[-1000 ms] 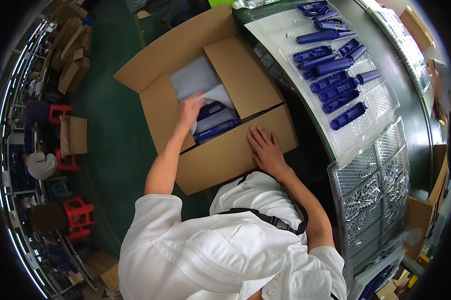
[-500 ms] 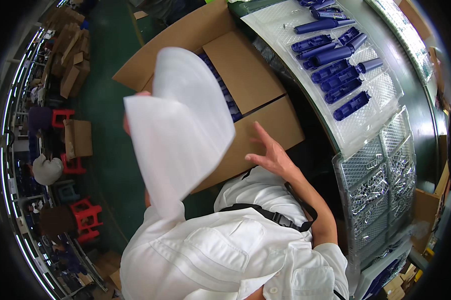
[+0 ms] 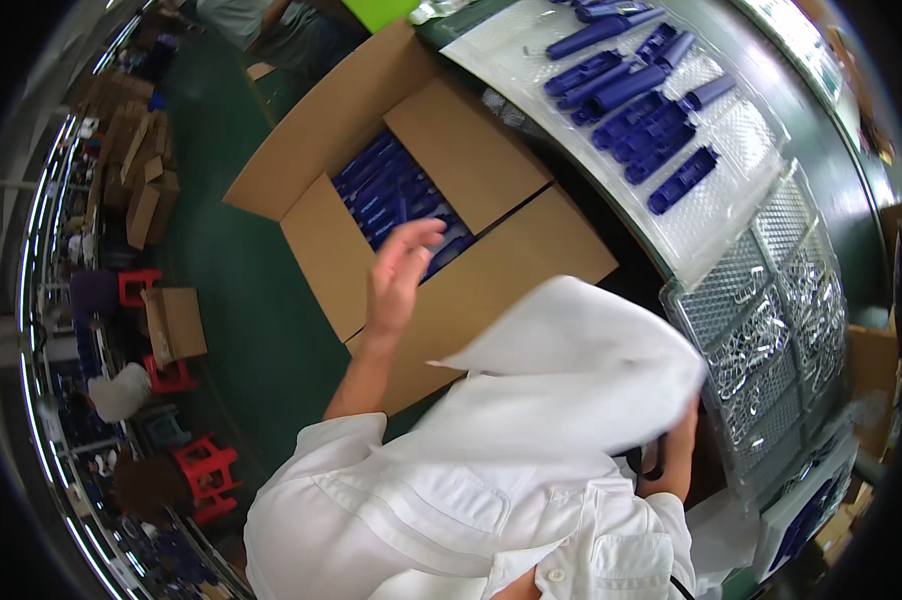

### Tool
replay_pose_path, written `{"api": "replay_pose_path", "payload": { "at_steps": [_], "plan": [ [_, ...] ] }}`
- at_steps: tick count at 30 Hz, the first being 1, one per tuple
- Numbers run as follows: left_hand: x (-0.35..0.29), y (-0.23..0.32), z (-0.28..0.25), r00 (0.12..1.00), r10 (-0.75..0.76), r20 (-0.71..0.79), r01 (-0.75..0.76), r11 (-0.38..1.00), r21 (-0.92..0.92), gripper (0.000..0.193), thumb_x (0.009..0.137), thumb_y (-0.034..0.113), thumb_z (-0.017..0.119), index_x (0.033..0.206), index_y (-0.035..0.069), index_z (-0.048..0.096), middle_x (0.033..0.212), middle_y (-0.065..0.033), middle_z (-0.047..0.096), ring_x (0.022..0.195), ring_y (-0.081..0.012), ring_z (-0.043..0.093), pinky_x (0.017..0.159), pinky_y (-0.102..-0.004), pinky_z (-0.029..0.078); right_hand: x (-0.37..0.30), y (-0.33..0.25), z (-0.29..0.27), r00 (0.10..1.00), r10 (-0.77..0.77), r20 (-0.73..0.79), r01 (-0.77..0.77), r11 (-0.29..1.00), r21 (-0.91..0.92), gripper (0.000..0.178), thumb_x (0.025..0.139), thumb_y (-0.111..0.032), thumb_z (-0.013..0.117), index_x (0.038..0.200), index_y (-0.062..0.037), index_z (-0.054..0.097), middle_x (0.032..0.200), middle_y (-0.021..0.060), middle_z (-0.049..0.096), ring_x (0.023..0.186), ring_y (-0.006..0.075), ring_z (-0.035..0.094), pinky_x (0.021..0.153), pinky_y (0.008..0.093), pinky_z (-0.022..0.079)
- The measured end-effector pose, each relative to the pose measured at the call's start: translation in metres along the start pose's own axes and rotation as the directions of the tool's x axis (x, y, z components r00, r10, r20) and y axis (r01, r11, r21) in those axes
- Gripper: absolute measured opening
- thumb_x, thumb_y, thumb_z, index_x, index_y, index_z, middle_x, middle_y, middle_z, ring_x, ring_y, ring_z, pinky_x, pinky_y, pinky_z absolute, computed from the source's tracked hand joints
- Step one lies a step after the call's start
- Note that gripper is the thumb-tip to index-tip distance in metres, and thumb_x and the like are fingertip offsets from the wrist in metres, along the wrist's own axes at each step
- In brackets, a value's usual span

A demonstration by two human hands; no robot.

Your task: The recorder is assembling small electronic components into a blue plastic housing at a factory workstation.

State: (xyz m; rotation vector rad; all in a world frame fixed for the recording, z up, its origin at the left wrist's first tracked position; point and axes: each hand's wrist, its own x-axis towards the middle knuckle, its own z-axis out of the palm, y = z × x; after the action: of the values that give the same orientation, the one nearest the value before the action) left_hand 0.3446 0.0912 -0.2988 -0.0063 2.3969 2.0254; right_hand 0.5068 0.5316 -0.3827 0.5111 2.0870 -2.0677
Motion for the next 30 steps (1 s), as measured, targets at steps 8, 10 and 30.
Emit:
{"api": "replay_pose_path", "payload": {
  "at_steps": [8, 10, 30],
  "plan": [
    [0.158, -0.196, -0.138, 0.974, -0.056, -0.219, 0.223, 0.409, 0.885, 0.089, 0.083, 0.059, 0.082, 0.136, -0.010, 0.062, 0.132, -0.0289, 0.068, 0.125, -0.0390, 0.066, 0.107, -0.0445, 0.050, -0.319, -0.039, -0.164, -0.123, -0.152, -0.981, 0.851, 0.492, -0.183, 0.040, 0.097, -0.012, 0.074, 0.132, 0.0036, 0.063, 0.117, 0.0136, 0.072, 0.071, 0.0156, 0.058, 0.061, 0.0297, 0.049],
    [0.185, -0.200, -0.142, 0.985, -0.088, -0.148, 0.169, 0.332, 0.928, 0.092, 0.081, 0.055, 0.085, 0.136, -0.014, 0.060, 0.132, -0.0333, 0.066, 0.126, -0.0424, 0.065, 0.108, -0.0454, 0.049, -0.347, -0.063, -0.115, -0.673, -0.070, -0.736, 0.511, 0.676, -0.531, 0.041, 0.097, -0.018, 0.077, 0.127, 0.0070, 0.065, 0.106, 0.0134, 0.072, 0.058, 0.0133, 0.046, 0.053, 0.0270, 0.042],
    [0.088, -0.119, -0.017, 0.835, -0.549, -0.039, 0.529, 0.819, -0.221, 0.021, 0.105, 0.035, 0.062, 0.104, 0.014, 0.061, 0.084, 0.0030, 0.060, 0.058, -0.0087, 0.051, 0.051, -0.0234, 0.044, -0.407, 0.508, -0.187, 0.620, 0.398, -0.676, -0.774, 0.171, -0.609, 0.040, 0.093, -0.022, 0.070, 0.132, -0.0116, 0.070, 0.128, 0.0211, 0.070, 0.115, 0.0361, 0.069, 0.098, 0.0494, 0.054]
  ]
}}
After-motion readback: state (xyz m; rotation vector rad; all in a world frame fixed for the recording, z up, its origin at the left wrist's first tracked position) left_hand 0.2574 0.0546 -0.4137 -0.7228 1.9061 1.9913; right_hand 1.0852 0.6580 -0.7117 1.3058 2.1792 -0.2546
